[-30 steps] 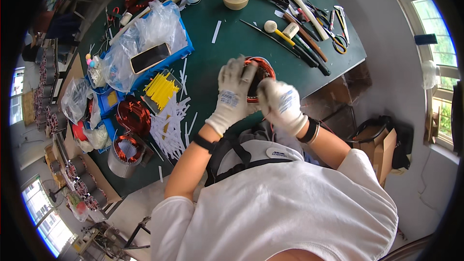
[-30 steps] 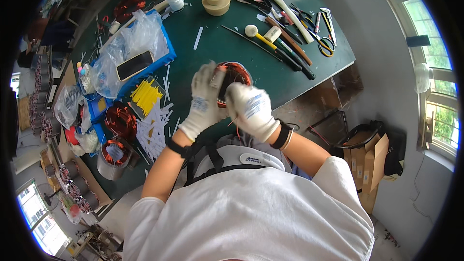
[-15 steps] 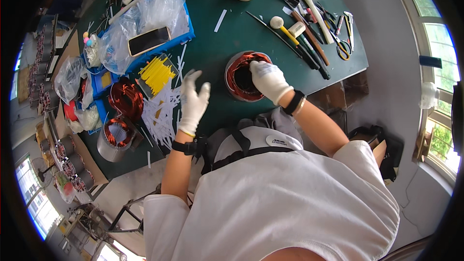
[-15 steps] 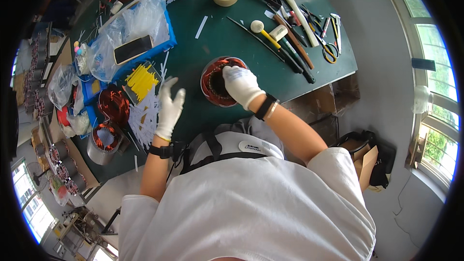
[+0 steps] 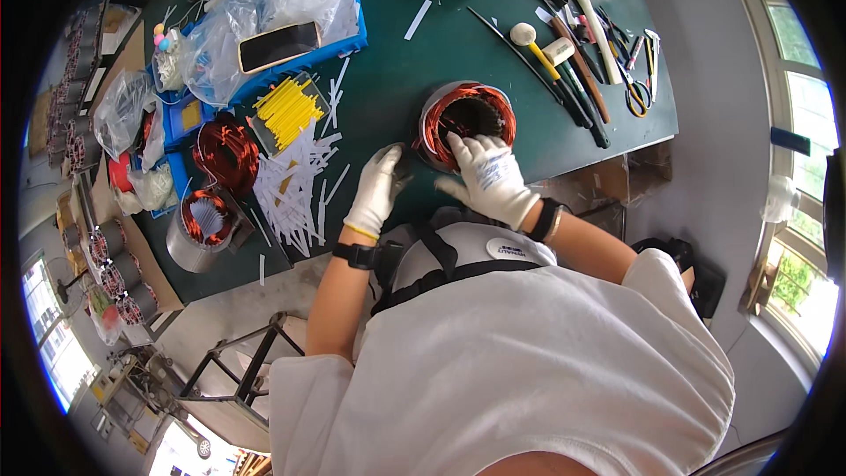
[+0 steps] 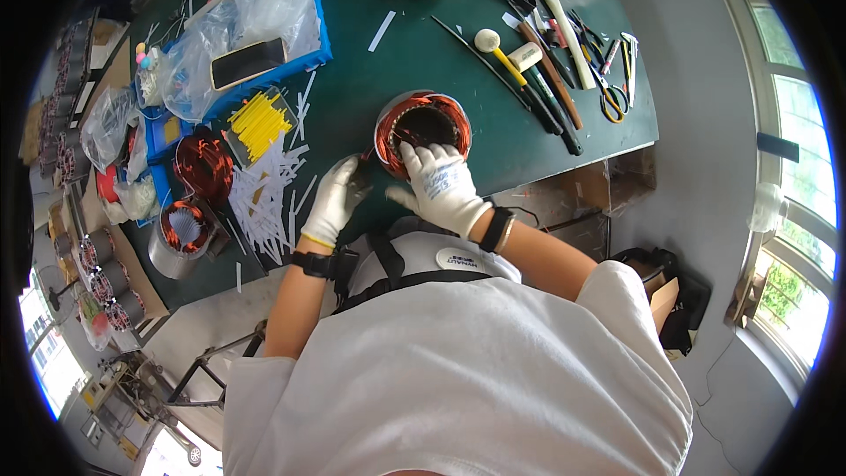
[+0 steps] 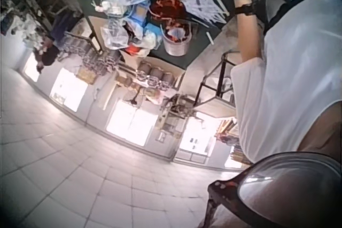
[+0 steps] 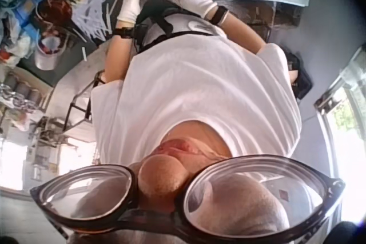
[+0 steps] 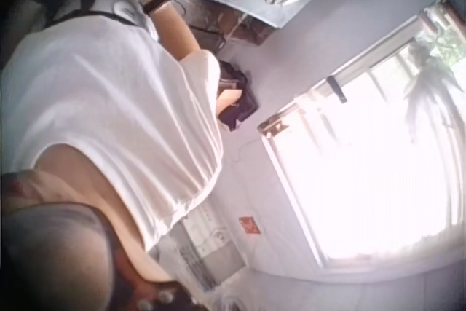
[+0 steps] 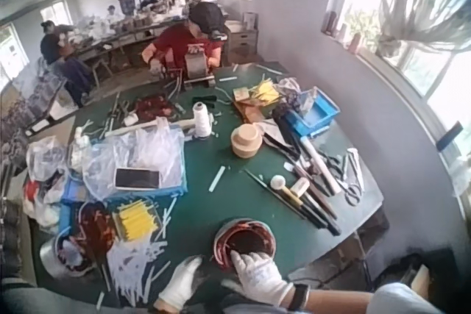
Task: Assembling an electric motor stator by inserting insulation strips and shaping copper wiring.
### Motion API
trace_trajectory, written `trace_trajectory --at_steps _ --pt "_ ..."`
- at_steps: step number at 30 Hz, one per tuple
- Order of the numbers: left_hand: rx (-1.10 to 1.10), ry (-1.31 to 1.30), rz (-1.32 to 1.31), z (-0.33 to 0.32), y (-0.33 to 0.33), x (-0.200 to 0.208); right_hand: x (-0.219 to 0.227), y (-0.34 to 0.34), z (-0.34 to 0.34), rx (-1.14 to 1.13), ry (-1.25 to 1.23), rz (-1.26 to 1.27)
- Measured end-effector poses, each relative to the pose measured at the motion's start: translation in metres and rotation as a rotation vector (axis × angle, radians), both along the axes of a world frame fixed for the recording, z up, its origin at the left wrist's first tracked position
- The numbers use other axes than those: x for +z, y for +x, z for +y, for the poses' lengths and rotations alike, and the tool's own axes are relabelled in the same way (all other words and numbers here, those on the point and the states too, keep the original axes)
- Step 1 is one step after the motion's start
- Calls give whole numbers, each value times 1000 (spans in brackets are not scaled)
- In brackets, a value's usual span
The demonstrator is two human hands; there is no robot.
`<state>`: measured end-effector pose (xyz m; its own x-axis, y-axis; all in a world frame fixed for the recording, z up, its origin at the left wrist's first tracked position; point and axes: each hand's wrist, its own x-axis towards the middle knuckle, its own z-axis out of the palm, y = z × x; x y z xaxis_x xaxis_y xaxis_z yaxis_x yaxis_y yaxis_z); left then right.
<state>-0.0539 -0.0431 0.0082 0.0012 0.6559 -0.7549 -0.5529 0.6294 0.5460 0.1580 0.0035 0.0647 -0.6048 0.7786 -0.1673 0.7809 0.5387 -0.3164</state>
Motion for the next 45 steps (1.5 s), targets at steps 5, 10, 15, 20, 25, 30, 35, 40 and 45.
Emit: trace_trajectory --at_steps 5,10,15,20,25,30,35,40,45 --pt "-474 386 1042 24 31 22 -8 -2 -2 -80 -16 108" --pt "-891 297 1250 50 38 49 4 40 10 -388 296 312" --pt "-890 241 1317 54 44 45 8 74 28 -438 77 169" --pt "-847 275 1326 46 39 28 12 56 17 -234 118 206" --pt "-569 257 399 20 -1 15 -13 4 5 3 195 8" --pt "-186 -130 40 0 -10 -31 -35 3 21 63 187 111" --pt "-137 -201 -311 22 38 -54 -16 14 61 -79 -22 128" --pt "-15 108 -467 44 77 -35 -3 23 93 -262 -89 201" --pt "-143 388 90 46 43 17 2 46 90 -530 -212 513"
